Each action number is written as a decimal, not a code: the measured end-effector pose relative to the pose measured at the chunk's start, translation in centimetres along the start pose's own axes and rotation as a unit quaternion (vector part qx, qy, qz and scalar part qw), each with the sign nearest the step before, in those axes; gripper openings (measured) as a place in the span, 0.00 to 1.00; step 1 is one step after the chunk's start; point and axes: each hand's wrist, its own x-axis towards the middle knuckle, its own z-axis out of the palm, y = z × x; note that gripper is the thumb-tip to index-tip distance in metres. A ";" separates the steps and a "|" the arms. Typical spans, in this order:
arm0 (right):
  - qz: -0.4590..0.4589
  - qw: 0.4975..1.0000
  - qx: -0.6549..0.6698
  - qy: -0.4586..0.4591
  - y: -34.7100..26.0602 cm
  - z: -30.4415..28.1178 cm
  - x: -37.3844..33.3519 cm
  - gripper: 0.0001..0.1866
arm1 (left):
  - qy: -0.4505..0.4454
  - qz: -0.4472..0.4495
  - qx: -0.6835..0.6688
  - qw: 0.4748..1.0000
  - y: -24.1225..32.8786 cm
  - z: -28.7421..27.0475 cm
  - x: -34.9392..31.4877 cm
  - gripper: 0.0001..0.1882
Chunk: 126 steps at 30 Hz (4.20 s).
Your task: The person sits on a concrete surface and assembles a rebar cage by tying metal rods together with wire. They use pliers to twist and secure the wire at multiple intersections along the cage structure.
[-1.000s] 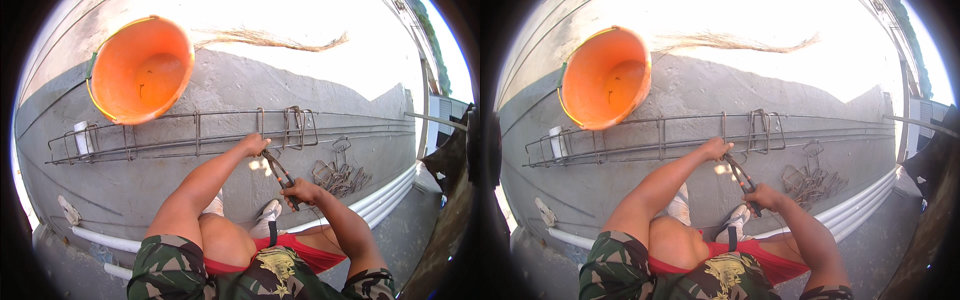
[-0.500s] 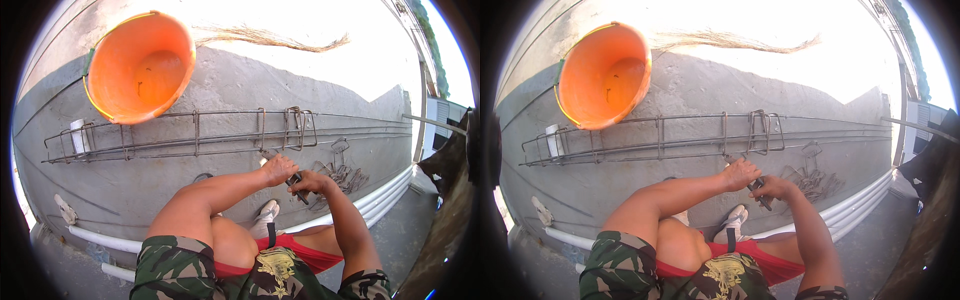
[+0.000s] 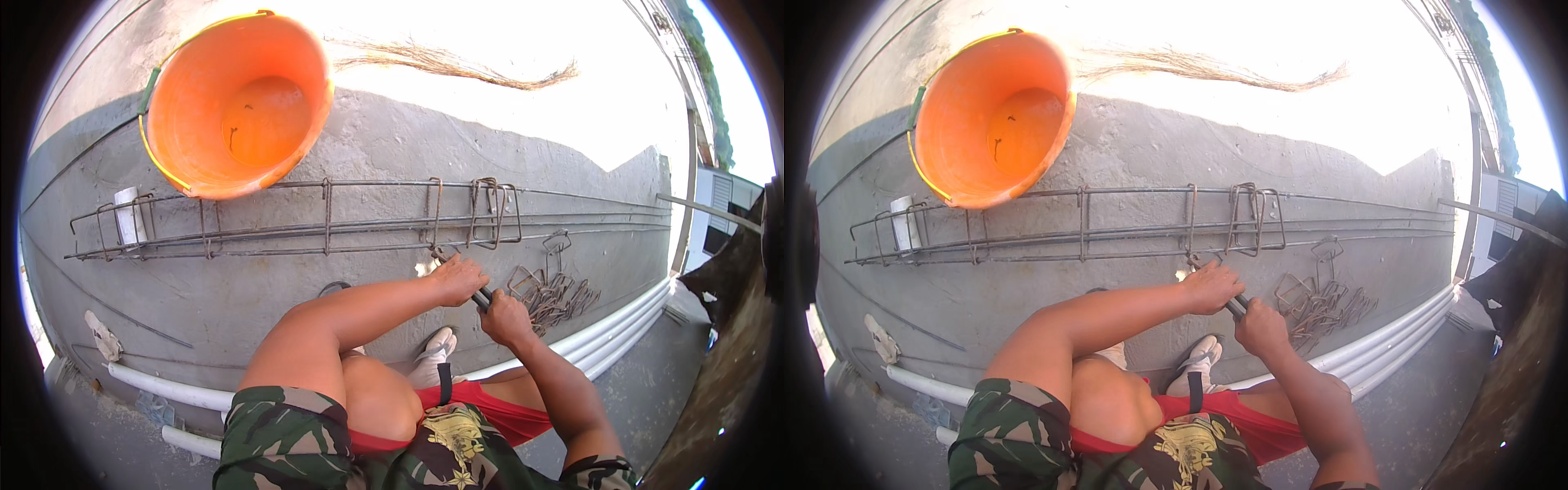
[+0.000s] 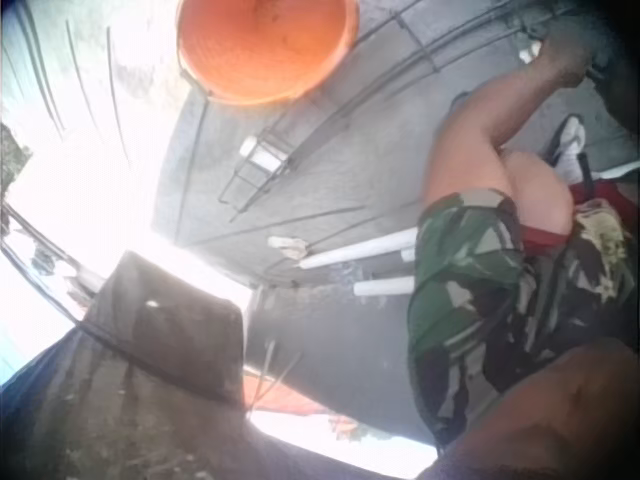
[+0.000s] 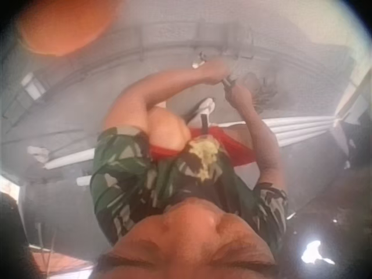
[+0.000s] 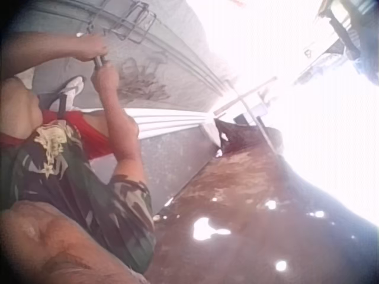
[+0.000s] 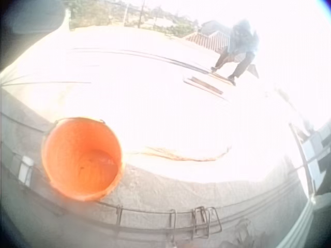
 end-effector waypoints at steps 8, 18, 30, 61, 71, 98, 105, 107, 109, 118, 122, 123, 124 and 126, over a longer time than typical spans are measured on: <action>0.101 0.783 0.510 -0.342 2.0 1.3 1.1 0.25 | 0.128 0.075 0.032 0.988 1.2 1.1 -1.9 0.11; 0.007 1.000 0.009 -0.020 -1.6 -2.0 -1.4 0.22 | -0.020 0.026 -0.030 0.999 1.1 -1.6 -0.1 0.14; 0.081 0.613 0.623 -0.479 4.1 -0.5 0.8 0.10 | 0.152 0.067 -0.010 0.986 2.3 0.9 -0.8 0.13; 0.015 0.754 0.527 -0.392 4.1 0.0 -1.1 0.26 | -0.098 0.052 -0.033 0.993 1.5 -3.7 -1.1 0.28; 0.030 0.623 0.676 -0.392 2.1 1.6 -2.3 0.19 | -0.060 -0.192 -0.038 0.979 -0.1 -12.0 -5.5 0.23; -0.131 0.959 0.250 0.021 1.2 4.9 -2.1 0.27 | 0.211 -0.615 -0.518 0.556 1.7 4.6 1.0 0.10; -0.124 0.720 0.633 -0.255 1.7 4.6 -1.3 0.12 | 0.274 -0.599 -0.511 0.553 2.5 1.0 -1.2 0.14; -0.129 0.739 0.633 -0.194 2.1 4.1 -2.3 0.13 | 0.304 -0.537 -0.514 0.595 4.0 -0.7 0.1 0.09; -0.137 0.646 0.731 -0.168 2.6 5.3 -1.0 0.16 | 0.339 -0.477 -0.512 0.629 5.6 -2.4 1.8 0.08; -0.260 0.481 0.838 -0.003 9.0 2.1 -0.3 0.30 | 0.537 -0.274 -0.477 0.640 10.7 -14.8 7.0 0.09; -0.210 0.721 0.532 0.391 17.0 -1.6 -0.8 0.10 | 0.564 -0.172 -0.491 0.641 13.3 -23.5 4.5 0.09; -0.227 0.755 0.381 0.482 19.9 -0.7 -1.1 0.11 | 0.590 -0.159 -0.473 0.634 14.4 -25.2 4.2 0.10; -0.218 0.753 0.224 0.579 22.6 -0.1 -1.5 0.14 | 0.605 -0.111 -0.438 0.656 14.8 -26.9 3.1 0.12; -0.117 0.848 0.300 0.421 26.2 0.8 -2.7 0.19 | 0.644 -0.065 -0.394 0.653 16.6 -30.0 0.6 0.12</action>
